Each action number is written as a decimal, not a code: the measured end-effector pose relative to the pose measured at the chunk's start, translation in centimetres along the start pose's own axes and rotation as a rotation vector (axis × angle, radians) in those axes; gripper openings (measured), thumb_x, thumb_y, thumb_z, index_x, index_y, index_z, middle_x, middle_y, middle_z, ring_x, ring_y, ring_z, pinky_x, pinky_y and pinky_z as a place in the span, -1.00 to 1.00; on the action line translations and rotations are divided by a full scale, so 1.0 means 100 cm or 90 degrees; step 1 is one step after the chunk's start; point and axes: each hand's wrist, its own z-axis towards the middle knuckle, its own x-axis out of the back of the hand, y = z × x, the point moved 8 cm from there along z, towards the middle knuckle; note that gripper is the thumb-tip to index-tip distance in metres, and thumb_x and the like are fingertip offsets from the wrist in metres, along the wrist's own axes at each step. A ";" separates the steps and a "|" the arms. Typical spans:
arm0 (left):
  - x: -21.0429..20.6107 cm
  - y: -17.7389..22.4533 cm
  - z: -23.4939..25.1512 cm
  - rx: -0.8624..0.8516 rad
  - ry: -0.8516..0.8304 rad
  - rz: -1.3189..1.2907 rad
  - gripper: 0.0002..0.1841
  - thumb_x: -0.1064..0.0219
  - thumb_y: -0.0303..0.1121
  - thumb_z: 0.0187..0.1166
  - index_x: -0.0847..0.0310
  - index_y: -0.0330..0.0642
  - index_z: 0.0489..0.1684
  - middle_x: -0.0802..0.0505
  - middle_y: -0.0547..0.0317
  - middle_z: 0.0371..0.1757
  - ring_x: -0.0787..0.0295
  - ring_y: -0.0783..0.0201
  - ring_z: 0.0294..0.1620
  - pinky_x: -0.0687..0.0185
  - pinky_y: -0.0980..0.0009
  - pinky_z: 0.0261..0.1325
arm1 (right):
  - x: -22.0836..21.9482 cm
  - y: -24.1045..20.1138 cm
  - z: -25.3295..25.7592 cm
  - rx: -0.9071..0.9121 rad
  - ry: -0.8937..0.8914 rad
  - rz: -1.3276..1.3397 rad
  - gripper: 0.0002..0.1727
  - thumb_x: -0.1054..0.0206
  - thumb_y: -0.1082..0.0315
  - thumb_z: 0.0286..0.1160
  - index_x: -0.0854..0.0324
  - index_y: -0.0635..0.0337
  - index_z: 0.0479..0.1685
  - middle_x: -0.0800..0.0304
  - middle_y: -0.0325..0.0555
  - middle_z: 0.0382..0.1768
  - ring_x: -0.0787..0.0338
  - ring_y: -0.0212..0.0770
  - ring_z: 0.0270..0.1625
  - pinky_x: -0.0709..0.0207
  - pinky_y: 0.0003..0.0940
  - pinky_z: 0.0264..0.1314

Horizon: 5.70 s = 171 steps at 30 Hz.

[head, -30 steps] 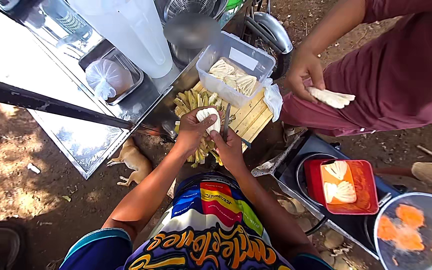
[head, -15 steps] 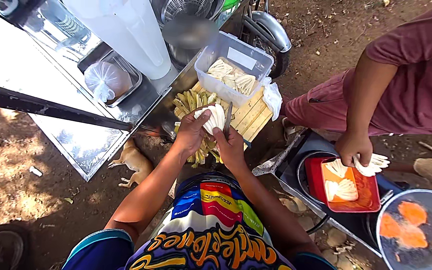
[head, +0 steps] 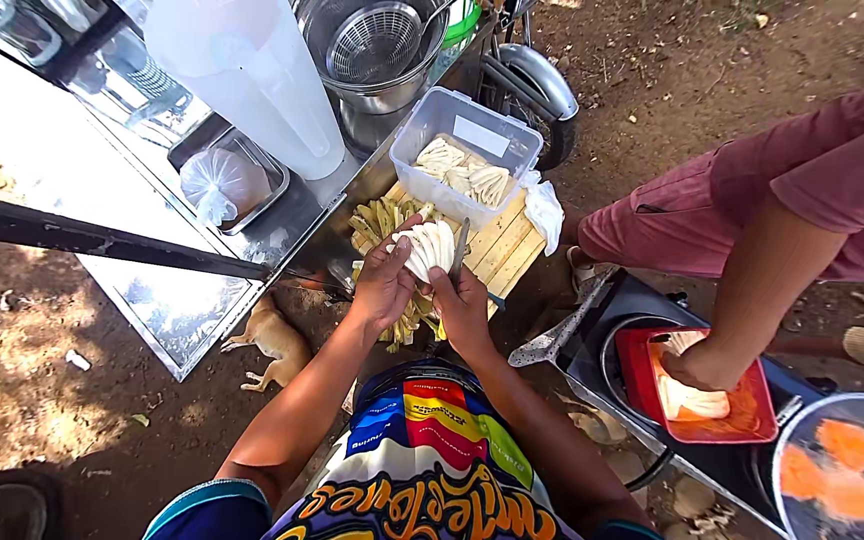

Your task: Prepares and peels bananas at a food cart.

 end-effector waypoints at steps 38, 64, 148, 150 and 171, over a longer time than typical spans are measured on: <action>0.131 0.034 0.031 -0.200 0.274 0.777 -0.59 -0.24 -0.31 0.73 -0.48 -0.45 0.38 -0.78 -0.01 -0.03 -0.77 0.30 -0.15 -0.76 0.27 0.01 | 0.064 0.032 0.006 -0.140 0.082 -0.121 -0.72 -0.26 0.25 0.76 -0.66 0.37 -0.05 -0.73 -0.04 -0.45 -0.68 -0.24 -0.47 -0.62 -0.25 -0.36; 0.194 -0.026 0.069 0.240 0.218 0.474 -0.61 -0.35 -0.31 0.70 -0.49 -0.27 0.41 -0.84 -0.07 0.12 -0.83 0.15 0.02 -0.76 0.18 0.14 | 0.071 0.061 0.011 -0.193 0.029 -0.222 -0.73 -0.23 0.20 0.77 -0.71 0.22 0.02 -0.73 -0.23 -0.45 -0.62 -0.37 -0.48 -0.52 -0.42 -0.37; 0.050 -0.060 0.060 -0.092 0.075 1.145 -0.54 -0.35 -0.25 0.65 -0.50 -0.28 0.45 -0.81 -0.13 0.25 -0.66 -0.11 0.44 -0.46 -0.03 0.57 | 0.043 0.040 0.091 -0.128 -0.146 -0.519 -0.42 -0.16 0.05 0.82 -0.36 -0.15 0.80 -0.72 -0.04 -0.38 -0.64 -0.09 -0.37 -0.59 -0.01 -0.13; 0.051 -0.059 0.062 -0.077 0.069 1.145 -0.52 -0.34 -0.24 0.67 -0.48 -0.29 0.48 -0.80 -0.16 0.27 -0.65 -0.13 0.44 -0.47 -0.05 0.56 | 0.039 0.038 0.093 -0.123 -0.151 -0.532 -0.45 -0.14 0.07 0.84 -0.38 -0.13 0.78 -0.78 0.02 -0.31 -0.70 -0.04 -0.30 -0.62 0.06 -0.06; 0.050 -0.036 0.053 -0.049 0.175 0.915 -0.54 -0.41 -0.14 0.64 -0.58 -0.11 0.44 -0.88 -0.03 0.15 -0.85 -0.01 0.17 -0.69 -0.14 0.28 | 0.031 0.042 0.092 -0.179 -0.090 -0.242 -0.59 -0.23 0.22 0.80 -0.66 0.16 0.49 -0.86 -0.04 0.05 -0.67 -0.36 -0.24 -0.54 -0.37 -0.17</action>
